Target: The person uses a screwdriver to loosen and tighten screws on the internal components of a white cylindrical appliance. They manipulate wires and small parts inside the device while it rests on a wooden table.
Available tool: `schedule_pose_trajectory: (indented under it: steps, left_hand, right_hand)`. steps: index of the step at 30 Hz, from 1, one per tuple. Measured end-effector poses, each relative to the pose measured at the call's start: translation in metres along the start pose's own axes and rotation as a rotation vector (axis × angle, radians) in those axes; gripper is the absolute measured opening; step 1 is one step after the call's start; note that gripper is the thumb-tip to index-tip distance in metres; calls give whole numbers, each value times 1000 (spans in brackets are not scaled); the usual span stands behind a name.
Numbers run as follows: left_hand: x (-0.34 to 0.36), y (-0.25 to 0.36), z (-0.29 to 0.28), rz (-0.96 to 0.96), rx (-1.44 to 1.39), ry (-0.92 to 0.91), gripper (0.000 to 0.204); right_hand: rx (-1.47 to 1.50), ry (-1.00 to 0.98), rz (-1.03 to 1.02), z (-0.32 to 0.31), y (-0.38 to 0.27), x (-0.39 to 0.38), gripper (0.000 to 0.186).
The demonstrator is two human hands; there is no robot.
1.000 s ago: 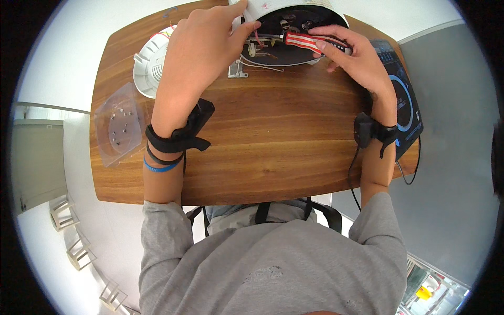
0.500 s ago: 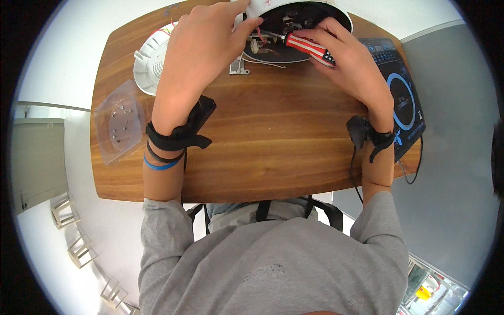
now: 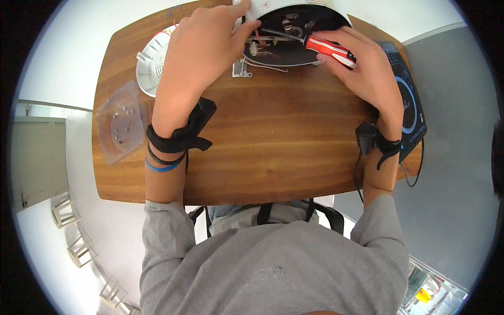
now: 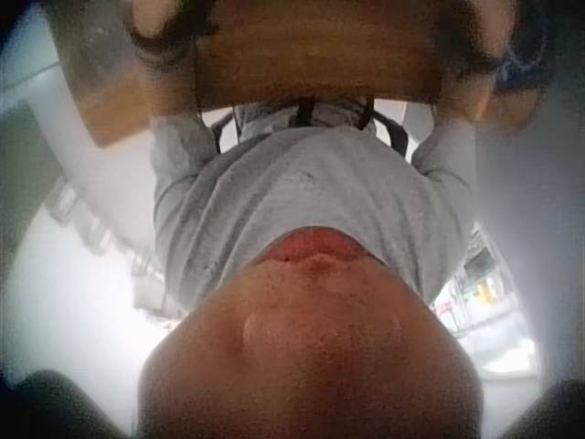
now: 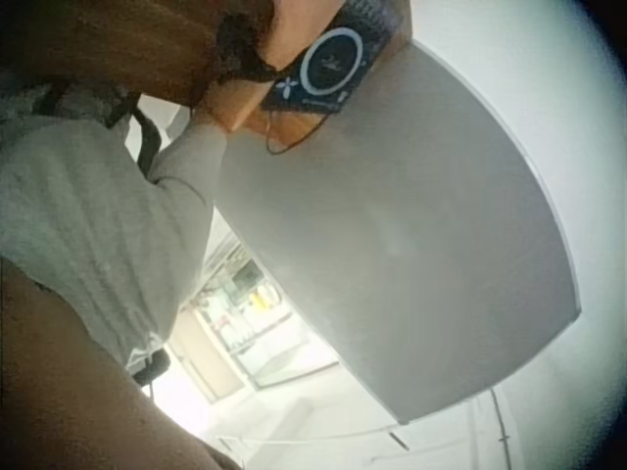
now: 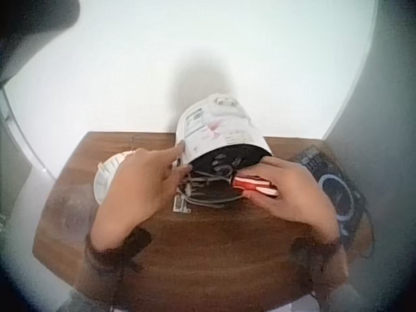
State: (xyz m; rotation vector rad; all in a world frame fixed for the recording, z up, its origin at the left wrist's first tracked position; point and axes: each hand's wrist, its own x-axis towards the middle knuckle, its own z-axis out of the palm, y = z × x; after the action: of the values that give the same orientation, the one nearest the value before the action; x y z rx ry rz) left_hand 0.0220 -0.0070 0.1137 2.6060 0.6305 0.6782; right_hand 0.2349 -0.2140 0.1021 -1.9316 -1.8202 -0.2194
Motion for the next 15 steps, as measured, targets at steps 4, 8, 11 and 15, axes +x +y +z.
schedule_pose_trajectory:
  steps: [4, 8, 11, 15]
  left_hand:
    - [-7, 17, -7, -42, 252, 92, 42]
    - [0, -7, -3, -142, 361, 12, 45]
    - [3, -43, 9, 45, 249, 58, 42]
    - [6, -45, 8, 22, 224, 16, 49]
  right_hand:
    - [-68, 88, 11, 2, -13, 2, 31]
    - [-175, 226, -141, 24, -16, 7, 38]
    - [-190, 298, -271, 40, -11, 12, 45]
    - [-301, 314, -292, 42, -15, 11, 45]
